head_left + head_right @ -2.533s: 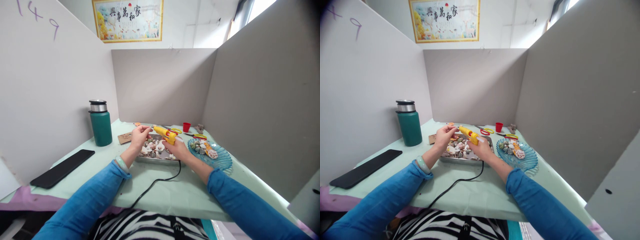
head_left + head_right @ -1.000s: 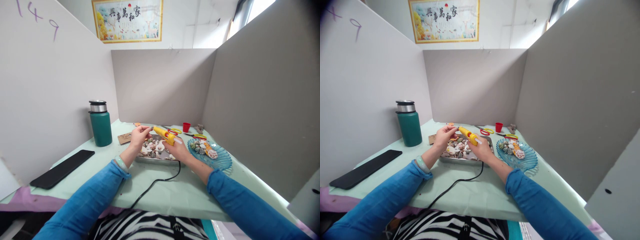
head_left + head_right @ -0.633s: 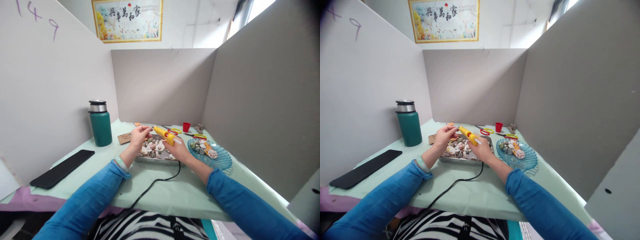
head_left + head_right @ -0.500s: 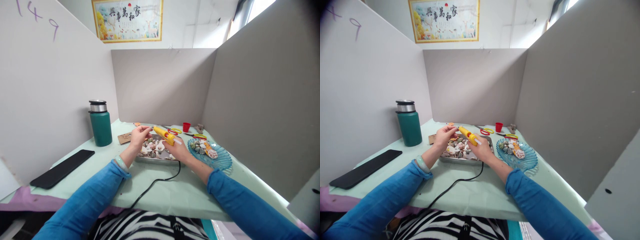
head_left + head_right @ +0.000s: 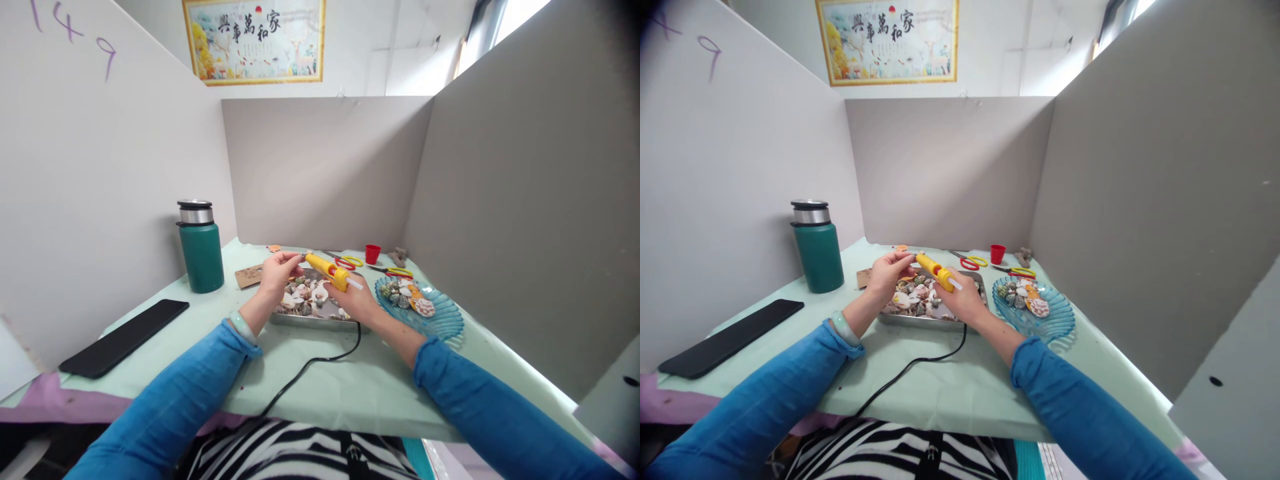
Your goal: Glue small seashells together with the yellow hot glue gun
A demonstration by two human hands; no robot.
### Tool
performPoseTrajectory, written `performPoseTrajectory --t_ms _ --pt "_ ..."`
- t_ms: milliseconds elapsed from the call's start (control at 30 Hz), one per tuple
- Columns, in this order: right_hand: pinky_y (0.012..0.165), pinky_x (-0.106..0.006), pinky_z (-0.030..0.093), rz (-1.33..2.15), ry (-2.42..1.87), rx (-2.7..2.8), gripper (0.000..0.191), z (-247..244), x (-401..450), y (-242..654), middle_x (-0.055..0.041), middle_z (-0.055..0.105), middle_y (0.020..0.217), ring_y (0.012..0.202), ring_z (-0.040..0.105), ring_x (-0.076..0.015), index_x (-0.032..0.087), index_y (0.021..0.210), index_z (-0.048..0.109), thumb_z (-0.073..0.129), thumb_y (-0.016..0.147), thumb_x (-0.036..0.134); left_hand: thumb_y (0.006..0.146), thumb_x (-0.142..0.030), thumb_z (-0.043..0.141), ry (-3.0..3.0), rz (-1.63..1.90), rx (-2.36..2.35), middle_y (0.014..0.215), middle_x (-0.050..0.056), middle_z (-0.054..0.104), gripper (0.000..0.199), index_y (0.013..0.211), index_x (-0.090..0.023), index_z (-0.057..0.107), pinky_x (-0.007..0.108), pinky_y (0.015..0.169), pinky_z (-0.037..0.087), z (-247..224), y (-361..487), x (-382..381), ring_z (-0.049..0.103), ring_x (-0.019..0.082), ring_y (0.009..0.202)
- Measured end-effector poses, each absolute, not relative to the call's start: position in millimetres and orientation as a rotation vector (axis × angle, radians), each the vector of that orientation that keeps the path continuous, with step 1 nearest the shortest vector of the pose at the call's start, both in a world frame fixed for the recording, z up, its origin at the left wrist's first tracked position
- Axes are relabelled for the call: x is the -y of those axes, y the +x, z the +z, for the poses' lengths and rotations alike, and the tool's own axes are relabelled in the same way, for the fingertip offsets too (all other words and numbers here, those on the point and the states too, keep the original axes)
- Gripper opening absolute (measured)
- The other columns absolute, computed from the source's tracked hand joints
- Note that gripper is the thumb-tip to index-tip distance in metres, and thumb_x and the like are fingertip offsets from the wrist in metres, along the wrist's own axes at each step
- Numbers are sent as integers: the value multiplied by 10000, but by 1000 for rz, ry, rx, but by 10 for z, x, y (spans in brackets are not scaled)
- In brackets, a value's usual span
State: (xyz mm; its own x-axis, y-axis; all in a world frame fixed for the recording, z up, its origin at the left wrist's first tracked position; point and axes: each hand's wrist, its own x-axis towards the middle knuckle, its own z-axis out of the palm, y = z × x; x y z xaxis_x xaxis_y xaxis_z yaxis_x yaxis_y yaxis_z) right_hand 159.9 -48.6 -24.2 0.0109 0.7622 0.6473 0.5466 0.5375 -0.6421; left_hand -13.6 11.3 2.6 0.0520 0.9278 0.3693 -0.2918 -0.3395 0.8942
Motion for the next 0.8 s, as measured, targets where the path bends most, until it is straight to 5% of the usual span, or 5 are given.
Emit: performPoseTrajectory --t_ms 800 --pt "525 -261 389 225 -1135 1663 169 -229 503 1596 8 563 614 535 481 -138 187 762 598 551 755 350 581 -359 772 1326 1518 -723 575 8 619 355 795 -122 618 220 524 458 24 -135 -107 571 103 500"
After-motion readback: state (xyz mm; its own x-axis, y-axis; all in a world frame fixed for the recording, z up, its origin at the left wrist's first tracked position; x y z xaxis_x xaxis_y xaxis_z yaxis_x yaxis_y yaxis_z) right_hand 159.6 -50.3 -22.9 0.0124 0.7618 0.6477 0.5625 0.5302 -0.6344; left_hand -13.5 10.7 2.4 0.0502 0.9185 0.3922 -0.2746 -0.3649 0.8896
